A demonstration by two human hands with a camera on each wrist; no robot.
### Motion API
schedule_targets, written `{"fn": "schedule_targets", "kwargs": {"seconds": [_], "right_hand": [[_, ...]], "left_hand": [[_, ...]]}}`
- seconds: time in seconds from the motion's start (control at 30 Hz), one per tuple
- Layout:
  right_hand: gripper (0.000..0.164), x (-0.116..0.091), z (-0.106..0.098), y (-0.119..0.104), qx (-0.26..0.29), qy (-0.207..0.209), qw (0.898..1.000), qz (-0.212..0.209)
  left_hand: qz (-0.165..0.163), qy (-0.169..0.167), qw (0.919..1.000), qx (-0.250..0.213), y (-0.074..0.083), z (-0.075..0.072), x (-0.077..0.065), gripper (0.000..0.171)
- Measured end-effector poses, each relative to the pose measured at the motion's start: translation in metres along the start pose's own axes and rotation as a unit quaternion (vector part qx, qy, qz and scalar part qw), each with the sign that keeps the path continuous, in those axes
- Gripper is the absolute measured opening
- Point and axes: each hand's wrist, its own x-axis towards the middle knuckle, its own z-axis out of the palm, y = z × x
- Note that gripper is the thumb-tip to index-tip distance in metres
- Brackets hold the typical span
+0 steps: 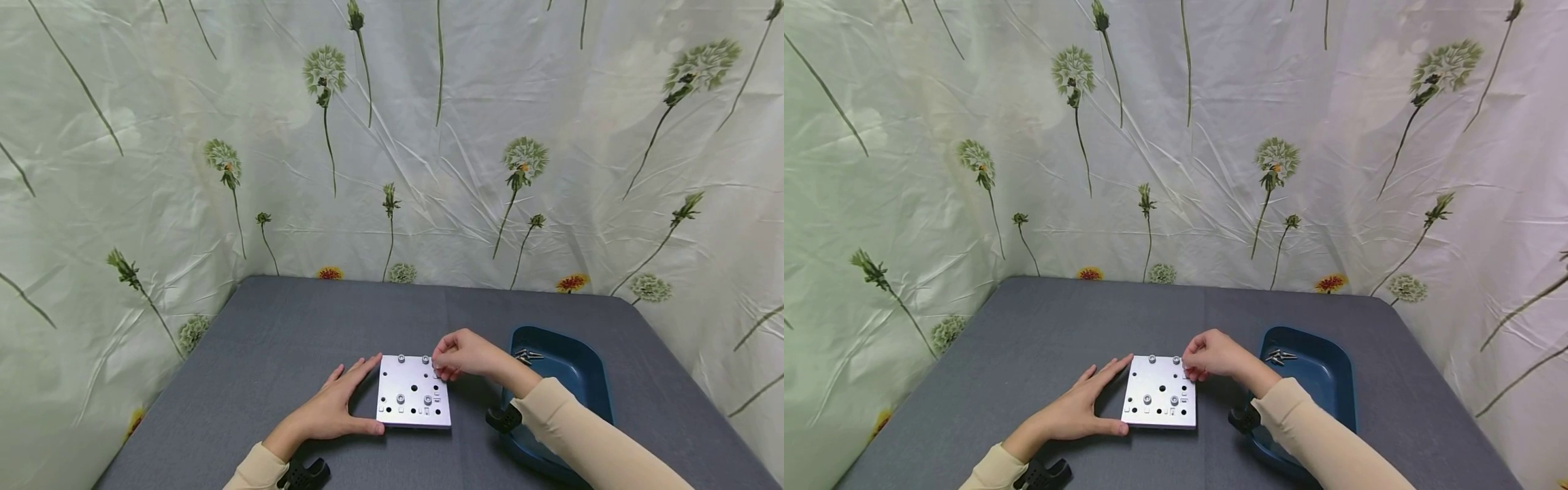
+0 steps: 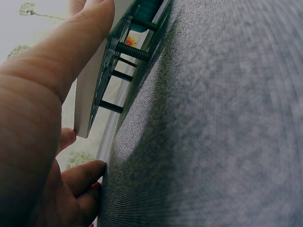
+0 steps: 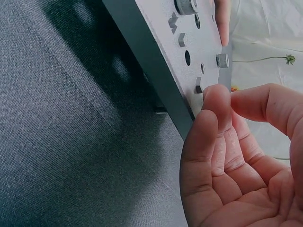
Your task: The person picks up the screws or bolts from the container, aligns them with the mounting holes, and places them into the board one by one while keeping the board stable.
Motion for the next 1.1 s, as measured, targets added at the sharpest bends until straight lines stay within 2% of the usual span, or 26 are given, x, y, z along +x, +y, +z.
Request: {"fn": "schedule_targets", "kwargs": {"seconds": [0.5, 0.77, 1.1], "right_hand": [[0.017, 0.0, -0.01, 0.004, 0.012, -0.001, 1.0, -0.002], [0.019, -0.008, -0.017, 0.002, 0.024, 0.006, 1.0, 0.005], [0.023, -0.016, -0.027, 0.003, 0.014, 0.011, 1.0, 0.011]], "left_hand": [[0.003, -0.003, 1.0, -0.001, 0.001, -0.002, -0.001, 0.117], [0.0, -0.005, 1.0, -0.002, 0.002, -0.001, 0.0, 0.117], [-0.001, -0.005, 1.0, 0.0, 0.002, -0.002, -0.001, 0.117]]}}
